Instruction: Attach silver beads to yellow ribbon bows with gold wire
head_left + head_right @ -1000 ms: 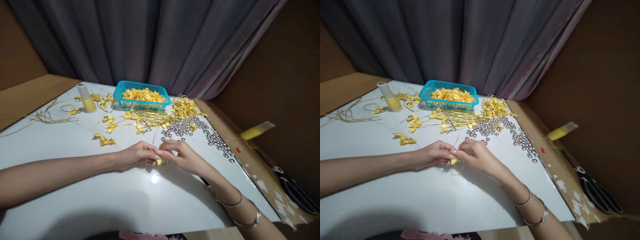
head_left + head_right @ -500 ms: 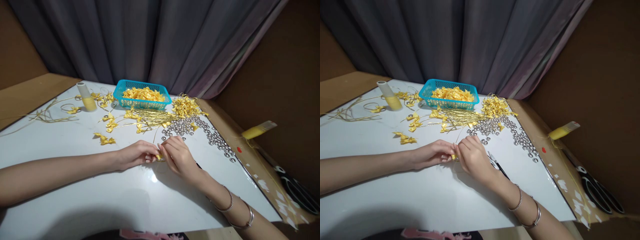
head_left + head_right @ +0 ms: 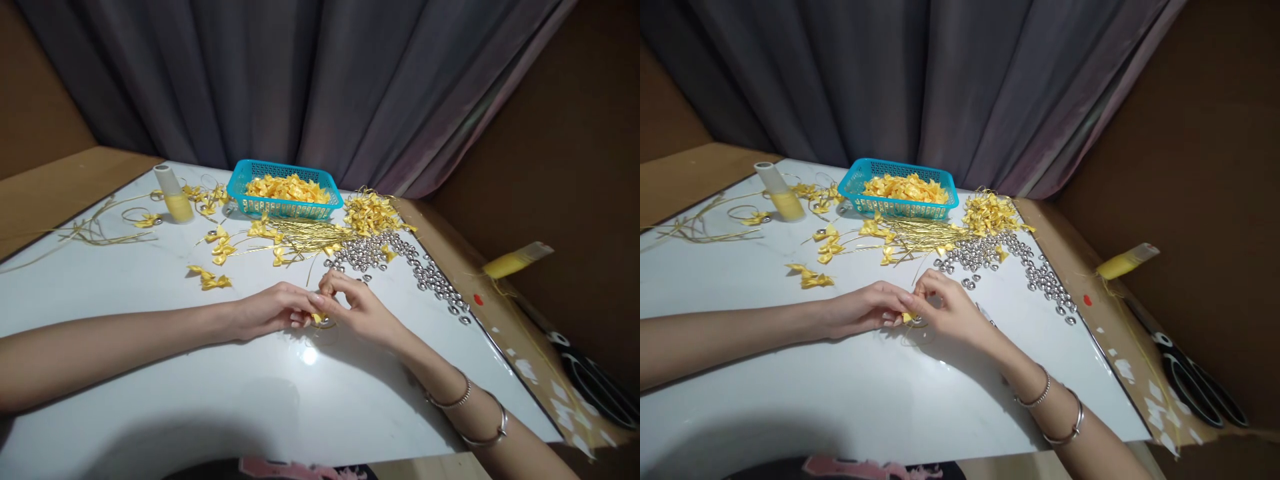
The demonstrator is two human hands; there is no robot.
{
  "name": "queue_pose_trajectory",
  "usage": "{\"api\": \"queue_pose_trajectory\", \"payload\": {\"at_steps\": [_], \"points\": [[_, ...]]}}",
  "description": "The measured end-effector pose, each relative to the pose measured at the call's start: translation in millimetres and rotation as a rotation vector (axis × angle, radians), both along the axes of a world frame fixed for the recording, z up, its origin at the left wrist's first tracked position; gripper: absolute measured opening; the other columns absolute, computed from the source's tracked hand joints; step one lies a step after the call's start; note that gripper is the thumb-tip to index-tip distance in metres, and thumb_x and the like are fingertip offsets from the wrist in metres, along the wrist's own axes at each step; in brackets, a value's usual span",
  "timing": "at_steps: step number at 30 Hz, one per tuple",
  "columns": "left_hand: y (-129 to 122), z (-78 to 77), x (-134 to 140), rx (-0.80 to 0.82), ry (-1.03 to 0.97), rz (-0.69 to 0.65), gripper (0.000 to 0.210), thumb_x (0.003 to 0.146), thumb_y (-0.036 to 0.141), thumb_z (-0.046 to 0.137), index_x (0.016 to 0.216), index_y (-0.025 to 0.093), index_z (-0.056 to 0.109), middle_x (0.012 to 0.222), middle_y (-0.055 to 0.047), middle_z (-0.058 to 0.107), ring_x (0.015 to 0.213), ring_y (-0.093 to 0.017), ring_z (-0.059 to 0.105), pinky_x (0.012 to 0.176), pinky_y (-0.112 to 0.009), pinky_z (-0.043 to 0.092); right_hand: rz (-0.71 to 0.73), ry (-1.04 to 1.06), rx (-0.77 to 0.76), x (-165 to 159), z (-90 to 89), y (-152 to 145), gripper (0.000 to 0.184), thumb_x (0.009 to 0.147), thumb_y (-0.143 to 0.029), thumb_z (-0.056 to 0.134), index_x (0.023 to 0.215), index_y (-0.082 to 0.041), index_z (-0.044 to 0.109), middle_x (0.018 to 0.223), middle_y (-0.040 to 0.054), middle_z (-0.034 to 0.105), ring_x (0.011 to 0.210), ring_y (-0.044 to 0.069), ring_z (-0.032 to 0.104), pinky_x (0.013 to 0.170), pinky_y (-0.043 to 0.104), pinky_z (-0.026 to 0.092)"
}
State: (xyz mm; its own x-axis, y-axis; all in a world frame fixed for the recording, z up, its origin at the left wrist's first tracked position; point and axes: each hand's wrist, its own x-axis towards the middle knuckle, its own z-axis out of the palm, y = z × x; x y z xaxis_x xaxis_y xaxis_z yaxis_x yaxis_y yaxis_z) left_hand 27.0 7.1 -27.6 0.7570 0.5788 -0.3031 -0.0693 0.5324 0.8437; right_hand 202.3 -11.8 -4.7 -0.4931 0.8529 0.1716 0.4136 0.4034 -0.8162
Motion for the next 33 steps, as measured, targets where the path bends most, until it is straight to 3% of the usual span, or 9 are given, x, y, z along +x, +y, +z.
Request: {"api": "queue_pose_trajectory", "payload": {"at_steps": [5, 12, 19, 33], "points": [[0.8, -2.5, 0.8, -0.040, -0.012, 0.007, 0.010, 0.065, 0.019, 0.064, 0.061, 0.012, 0.060, 0.059, 0.001, 0.050, 0.056, -0.009, 0.038, 0.054, -0.023, 0.028, 0.057, 0.017, -0.007, -0.6, -0.1, 1.2, 0.036, 0.091, -0.028, 0.045, 0.057, -0.018, 0.047, 0.074, 0.0019, 0.046, 0.076, 0.015, 0.047, 0.071, 0.031, 0.039], [2.7, -3.4, 1.0, -0.044, 0.006, -0.018, 0.010, 0.064, 0.019, 0.065, 0.058, 0.012, 0.060, 0.057, 0.001, 0.051, 0.053, -0.009, 0.037, 0.053, -0.024, 0.028, 0.096, -0.006, 0.148, -2.4, 1.1, -1.5, 0.030, 0.092, -0.020, 0.042, 0.062, -0.019, 0.046, 0.081, 0.0027, 0.044, 0.082, 0.015, 0.046, 0.076, 0.032, 0.039], [-0.5, 3.1, 1.1, 0.033, 0.087, -0.092, 0.011, 0.064, 0.022, 0.066, 0.060, 0.012, 0.064, 0.054, 0.001, 0.053, 0.052, -0.009, 0.038, 0.053, -0.024, 0.027, -0.125, 0.154, 0.219, 9.4, 12.5, 2.8, 0.034, 0.091, -0.022, 0.046, 0.058, -0.018, 0.041, 0.083, 0.0025, 0.044, 0.081, 0.015, 0.045, 0.075, 0.031, 0.037], [-4.3, 5.5, 0.4, 0.228, 0.132, -0.160, 0.017, 0.071, 0.025, 0.063, 0.061, 0.011, 0.061, 0.052, 0.002, 0.047, 0.049, -0.008, 0.035, 0.051, -0.026, 0.022, -0.328, 0.358, 0.258, 29.3, 29.4, 7.3, 0.037, 0.090, -0.027, 0.051, 0.054, -0.019, 0.044, 0.083, 0.0036, 0.048, 0.081, 0.016, 0.046, 0.062, 0.029, 0.037]]}}
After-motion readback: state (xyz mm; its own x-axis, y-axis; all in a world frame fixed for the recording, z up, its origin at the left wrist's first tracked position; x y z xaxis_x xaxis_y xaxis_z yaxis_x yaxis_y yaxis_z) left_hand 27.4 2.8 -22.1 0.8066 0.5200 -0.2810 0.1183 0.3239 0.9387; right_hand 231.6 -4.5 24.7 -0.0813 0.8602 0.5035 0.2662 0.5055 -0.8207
